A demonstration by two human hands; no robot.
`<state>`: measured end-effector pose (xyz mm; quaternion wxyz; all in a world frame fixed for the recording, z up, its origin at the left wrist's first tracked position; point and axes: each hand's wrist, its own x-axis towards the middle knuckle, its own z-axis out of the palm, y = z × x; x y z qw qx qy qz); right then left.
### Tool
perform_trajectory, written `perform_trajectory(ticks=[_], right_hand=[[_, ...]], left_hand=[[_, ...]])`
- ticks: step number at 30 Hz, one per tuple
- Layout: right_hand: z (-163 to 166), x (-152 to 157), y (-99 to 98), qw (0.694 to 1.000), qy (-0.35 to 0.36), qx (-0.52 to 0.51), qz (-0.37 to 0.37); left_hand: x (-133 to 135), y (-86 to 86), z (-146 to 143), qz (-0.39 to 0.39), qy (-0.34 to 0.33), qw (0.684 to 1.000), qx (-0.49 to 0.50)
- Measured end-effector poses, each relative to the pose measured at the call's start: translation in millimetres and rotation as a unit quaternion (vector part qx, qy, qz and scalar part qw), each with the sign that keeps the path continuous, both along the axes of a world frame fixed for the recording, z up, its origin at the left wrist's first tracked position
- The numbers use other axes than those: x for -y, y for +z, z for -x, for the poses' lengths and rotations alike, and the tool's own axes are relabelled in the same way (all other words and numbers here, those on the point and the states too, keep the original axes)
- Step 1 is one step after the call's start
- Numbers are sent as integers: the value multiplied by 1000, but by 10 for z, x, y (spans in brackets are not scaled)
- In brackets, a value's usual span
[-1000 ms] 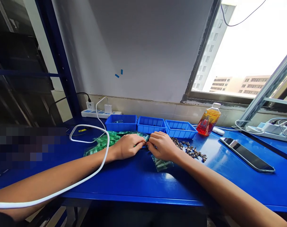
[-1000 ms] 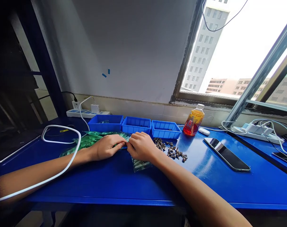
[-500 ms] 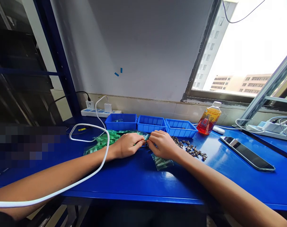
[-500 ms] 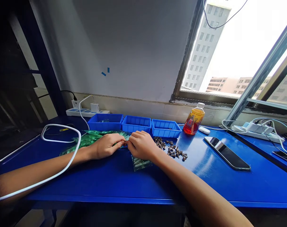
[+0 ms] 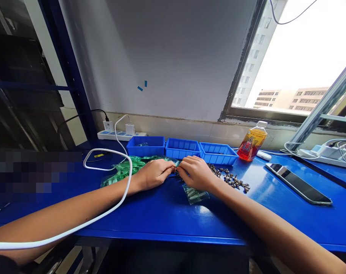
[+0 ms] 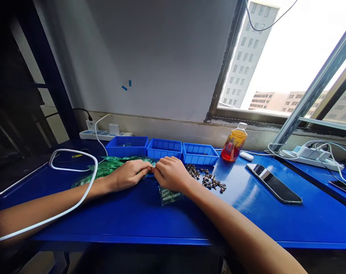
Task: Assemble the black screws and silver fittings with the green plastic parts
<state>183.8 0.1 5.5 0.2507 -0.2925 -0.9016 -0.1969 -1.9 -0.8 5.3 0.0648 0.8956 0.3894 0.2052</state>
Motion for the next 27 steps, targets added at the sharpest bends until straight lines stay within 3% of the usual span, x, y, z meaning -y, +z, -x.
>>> perform_trajectory(ticks=[9, 27], right_hand=[[-6, 2, -6, 999, 0, -32, -11], [-10, -14, -16, 996, 19, -69, -61]], left_hand=[[10, 7, 3, -24, 18, 1000, -9], [9, 22, -5, -2, 37, 999, 10]])
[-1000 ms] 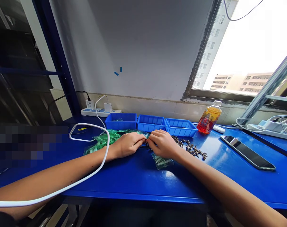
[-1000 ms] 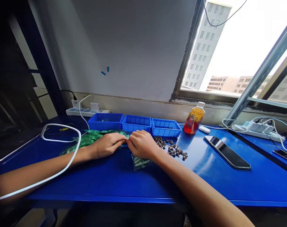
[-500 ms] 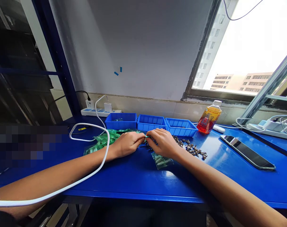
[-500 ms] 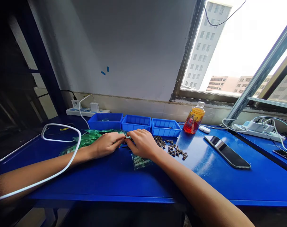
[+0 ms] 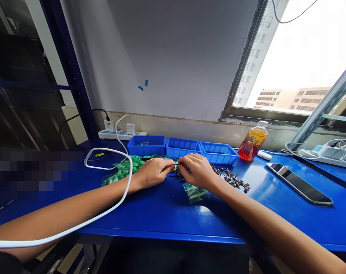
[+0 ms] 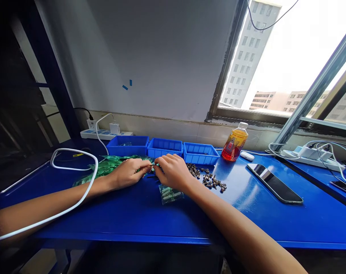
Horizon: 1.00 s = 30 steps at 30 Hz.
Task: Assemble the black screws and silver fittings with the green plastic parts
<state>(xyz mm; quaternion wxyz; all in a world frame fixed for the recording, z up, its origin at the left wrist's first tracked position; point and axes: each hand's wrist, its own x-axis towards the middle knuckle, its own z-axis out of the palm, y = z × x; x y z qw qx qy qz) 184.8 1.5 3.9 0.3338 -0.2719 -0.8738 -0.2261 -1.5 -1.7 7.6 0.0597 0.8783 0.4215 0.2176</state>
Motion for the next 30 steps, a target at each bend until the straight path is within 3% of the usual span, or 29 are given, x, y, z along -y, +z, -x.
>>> perform_trajectory(ticks=[7, 13, 20, 30], right_hand=[[0, -9, 8, 999, -31, -32, -24], [-94, -112, 29, 989, -127, -74, -25], [-235, -204, 92, 967, -247, -57, 20], [-364, -260, 138, 950, -309, -20, 47]], left_hand=[[-9, 7, 3, 4, 8, 1000, -9], [12, 10, -4, -9, 22, 999, -41], [36, 22, -7, -4, 0, 998, -61], [-5, 18, 13, -9, -18, 995, -101]])
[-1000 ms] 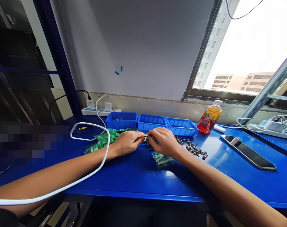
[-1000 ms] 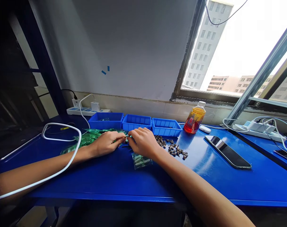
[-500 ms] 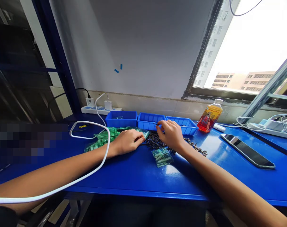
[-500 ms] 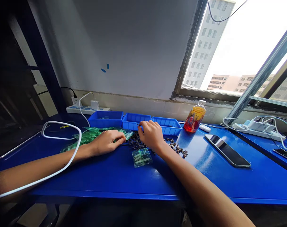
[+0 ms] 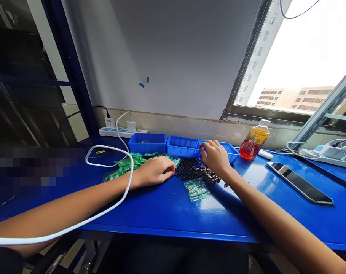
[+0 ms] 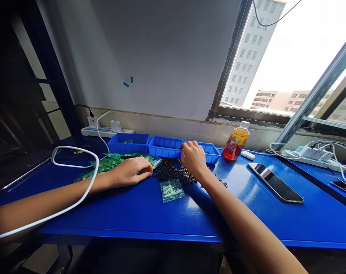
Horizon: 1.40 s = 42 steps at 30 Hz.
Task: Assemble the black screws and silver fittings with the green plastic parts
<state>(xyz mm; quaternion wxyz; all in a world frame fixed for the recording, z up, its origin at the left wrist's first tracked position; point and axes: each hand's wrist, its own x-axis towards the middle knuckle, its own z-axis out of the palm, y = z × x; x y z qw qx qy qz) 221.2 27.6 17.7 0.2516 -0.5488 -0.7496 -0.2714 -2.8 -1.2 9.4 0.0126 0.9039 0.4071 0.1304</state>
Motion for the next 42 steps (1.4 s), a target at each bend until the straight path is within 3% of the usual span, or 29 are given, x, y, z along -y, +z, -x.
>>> perform_trajectory(ticks=[8, 17, 25, 42], right_hand=[[-97, -71, -22, 999, 9, -17, -33], [-94, -53, -10, 999, 28, -29, 14], [-90, -81, -51, 998, 58, -24, -3], [-30, -46, -42, 999, 23, 15, 16]], left_hand=[[-26, -27, 18, 9, -16, 1000, 8], [-28, -15, 21, 11, -29, 1000, 3], [-44, -21, 30, 14, -42, 999, 1], [-11, -6, 26, 16, -30, 999, 0]])
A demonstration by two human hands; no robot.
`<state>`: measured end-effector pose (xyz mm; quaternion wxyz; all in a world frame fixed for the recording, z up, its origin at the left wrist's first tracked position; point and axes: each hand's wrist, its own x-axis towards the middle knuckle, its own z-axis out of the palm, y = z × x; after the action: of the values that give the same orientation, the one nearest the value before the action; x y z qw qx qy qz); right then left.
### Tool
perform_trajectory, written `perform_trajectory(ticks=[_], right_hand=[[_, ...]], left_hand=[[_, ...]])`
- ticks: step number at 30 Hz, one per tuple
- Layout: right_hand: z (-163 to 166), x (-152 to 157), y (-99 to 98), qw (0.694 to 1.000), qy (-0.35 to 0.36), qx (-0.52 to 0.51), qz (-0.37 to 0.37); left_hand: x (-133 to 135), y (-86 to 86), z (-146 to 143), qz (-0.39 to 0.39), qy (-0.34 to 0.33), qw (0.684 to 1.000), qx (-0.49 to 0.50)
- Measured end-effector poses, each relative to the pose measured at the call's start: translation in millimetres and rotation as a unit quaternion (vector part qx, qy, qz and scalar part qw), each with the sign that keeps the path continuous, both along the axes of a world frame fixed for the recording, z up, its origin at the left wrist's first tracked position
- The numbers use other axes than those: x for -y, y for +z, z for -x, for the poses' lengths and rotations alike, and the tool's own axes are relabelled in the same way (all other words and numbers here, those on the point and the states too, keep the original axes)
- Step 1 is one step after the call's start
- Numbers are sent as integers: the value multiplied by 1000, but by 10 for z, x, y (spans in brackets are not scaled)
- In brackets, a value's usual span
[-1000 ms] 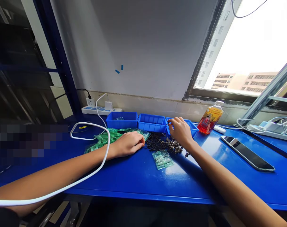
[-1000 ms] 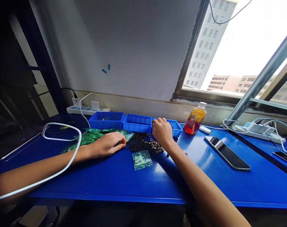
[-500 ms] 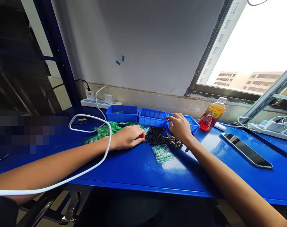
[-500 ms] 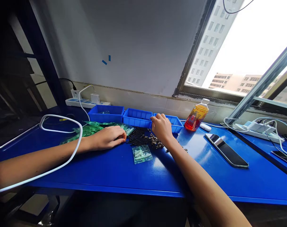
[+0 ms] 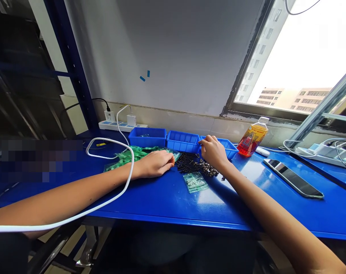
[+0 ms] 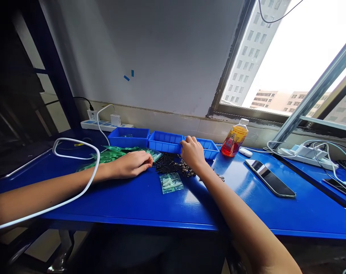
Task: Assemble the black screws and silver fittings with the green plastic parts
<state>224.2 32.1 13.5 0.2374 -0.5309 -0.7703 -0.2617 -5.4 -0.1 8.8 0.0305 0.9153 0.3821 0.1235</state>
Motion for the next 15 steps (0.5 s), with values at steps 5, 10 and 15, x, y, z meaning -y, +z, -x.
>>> perform_trajectory(ticks=[5, 10, 15], right_hand=[[0, -2, 8, 1000, -2, 0, 1], [-2, -4, 14, 1000, -4, -8, -14], [16, 12, 21, 1000, -15, -2, -2]], left_hand=[[-1, -3, 5, -6, -3, 1000, 3], [-12, -13, 9, -4, -6, 1000, 2], [-8, -1, -17, 2, 4, 1000, -1]])
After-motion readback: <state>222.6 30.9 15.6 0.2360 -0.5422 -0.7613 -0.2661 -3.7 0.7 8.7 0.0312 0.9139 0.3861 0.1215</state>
